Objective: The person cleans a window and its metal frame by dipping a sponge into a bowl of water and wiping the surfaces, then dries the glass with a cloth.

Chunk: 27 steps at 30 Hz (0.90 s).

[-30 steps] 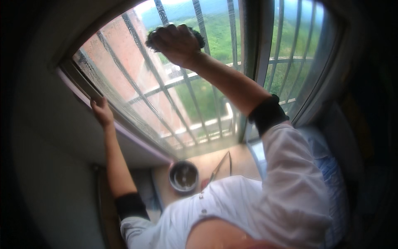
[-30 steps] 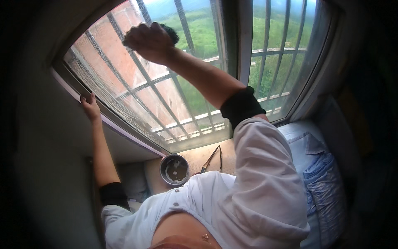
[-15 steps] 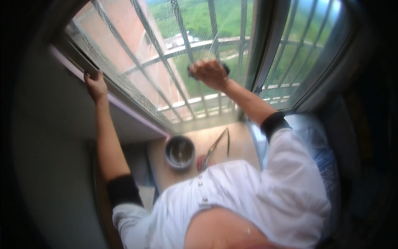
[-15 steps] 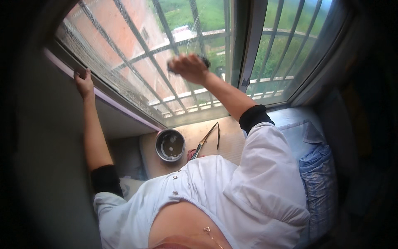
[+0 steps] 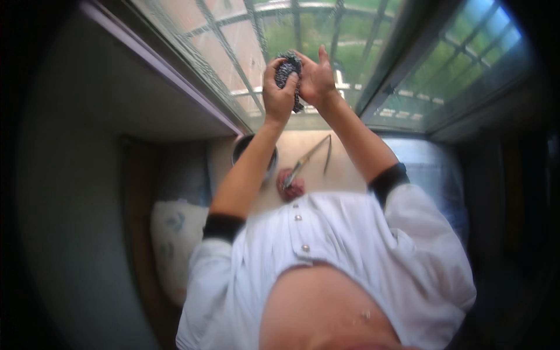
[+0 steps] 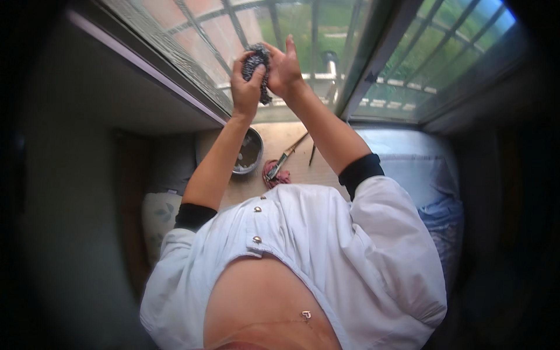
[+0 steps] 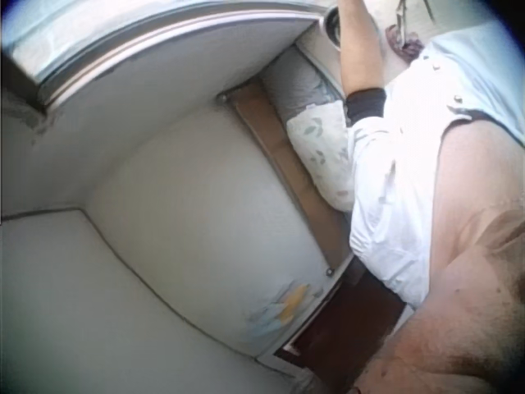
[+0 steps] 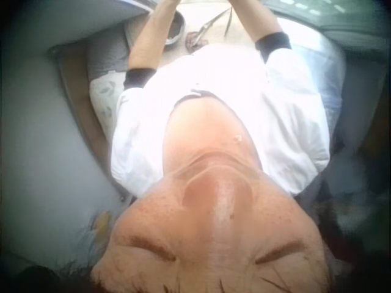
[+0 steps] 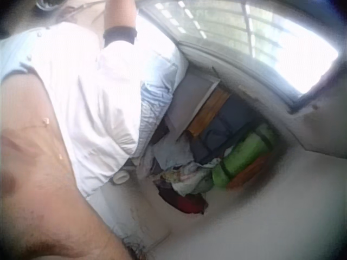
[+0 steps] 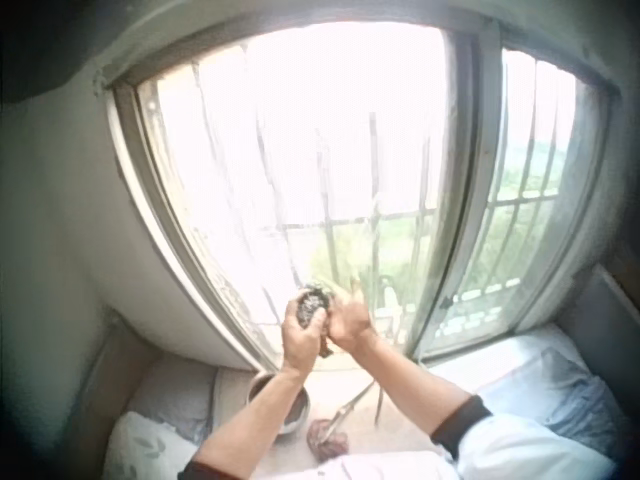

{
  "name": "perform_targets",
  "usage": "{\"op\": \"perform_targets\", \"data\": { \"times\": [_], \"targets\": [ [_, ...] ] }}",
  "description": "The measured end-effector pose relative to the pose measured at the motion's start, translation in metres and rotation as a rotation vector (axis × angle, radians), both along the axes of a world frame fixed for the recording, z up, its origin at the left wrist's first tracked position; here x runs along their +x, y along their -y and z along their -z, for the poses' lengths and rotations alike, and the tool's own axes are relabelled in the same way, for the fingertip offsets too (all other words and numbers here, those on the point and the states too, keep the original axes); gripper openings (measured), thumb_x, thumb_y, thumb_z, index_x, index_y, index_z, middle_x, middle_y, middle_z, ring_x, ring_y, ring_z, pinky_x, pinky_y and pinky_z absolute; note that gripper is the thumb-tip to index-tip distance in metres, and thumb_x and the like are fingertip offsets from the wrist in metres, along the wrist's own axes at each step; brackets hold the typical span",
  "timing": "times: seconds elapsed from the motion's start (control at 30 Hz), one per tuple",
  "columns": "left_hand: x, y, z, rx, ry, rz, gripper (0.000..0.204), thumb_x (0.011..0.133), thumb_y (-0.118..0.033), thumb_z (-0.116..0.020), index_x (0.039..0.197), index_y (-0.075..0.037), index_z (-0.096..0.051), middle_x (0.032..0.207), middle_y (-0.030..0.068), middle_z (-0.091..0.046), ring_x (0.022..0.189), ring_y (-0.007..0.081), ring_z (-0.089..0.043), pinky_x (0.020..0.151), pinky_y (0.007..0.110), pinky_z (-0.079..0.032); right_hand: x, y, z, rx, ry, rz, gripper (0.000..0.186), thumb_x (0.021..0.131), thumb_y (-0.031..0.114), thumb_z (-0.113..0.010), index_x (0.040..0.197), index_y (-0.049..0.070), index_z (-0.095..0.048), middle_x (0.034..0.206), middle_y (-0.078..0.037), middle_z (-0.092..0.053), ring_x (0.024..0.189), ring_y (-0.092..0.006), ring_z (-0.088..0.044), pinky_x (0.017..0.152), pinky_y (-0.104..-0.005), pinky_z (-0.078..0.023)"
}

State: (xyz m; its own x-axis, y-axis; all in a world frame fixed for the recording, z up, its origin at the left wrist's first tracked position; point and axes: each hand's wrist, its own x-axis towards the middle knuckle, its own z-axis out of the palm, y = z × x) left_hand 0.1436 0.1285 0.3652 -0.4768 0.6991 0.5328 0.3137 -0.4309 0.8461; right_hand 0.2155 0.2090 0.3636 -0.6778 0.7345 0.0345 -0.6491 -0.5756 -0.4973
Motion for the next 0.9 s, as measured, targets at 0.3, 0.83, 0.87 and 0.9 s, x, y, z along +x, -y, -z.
{"op": "perform_targets", "data": {
  "times": [0.3,0.83,0.87,0.9],
  "targets": [
    [0.079,0.084,0.012,0.434,-0.675,0.297,0.040,0.071,-0.006,-0.076,0.108,-0.011,-0.061,0.126,0.0211,-0.054,0.113,0.0420,-0.055,0.094,0.047,-0.046,-0.023,-0.027,0.038,-0.587,-0.069,0.112,0.083,0.072,0.081,-0.048,0.097,0.002,-0.061,0.098,-0.010,-0.063,0.090,-0.0270,-0.059,0.079,-0.0445,-0.050],
    [0.046,-0.090,-0.216,0.908,-1.089,-0.244,0.043,0.070,-0.016,-0.079,0.111,-0.014,-0.066,0.130,0.0079,-0.053,0.111,0.0277,-0.055,0.080,0.040,-0.047,0.152,-0.085,-0.120,0.968,0.865,1.960,0.025,0.094,0.014,-0.056,0.116,0.003,-0.058,0.118,-0.015,-0.057,0.102,-0.0247,-0.057,0.089,-0.0380,-0.046],
    [0.061,-0.108,-0.242,0.951,-1.086,-0.235,0.032,0.073,-0.010,-0.072,0.104,-0.008,-0.065,0.114,0.0111,-0.057,0.098,0.0288,-0.057,0.074,0.039,-0.048,0.159,-0.101,-0.134,1.106,0.957,2.080,0.032,0.096,0.015,-0.051,0.124,0.001,-0.053,0.123,-0.017,-0.055,0.111,-0.0309,-0.053,0.096,-0.0411,-0.042],
    [0.082,-0.125,-0.264,0.999,-1.072,-0.199,0.022,0.075,-0.005,-0.066,0.097,-0.002,-0.064,0.099,0.0143,-0.060,0.084,0.0299,-0.059,0.068,0.039,-0.050,0.166,-0.117,-0.146,1.172,1.041,2.197,0.039,0.097,0.016,-0.047,0.132,-0.002,-0.048,0.127,-0.020,-0.053,0.120,-0.0372,-0.049,0.102,-0.0443,-0.038]
  ]
}}
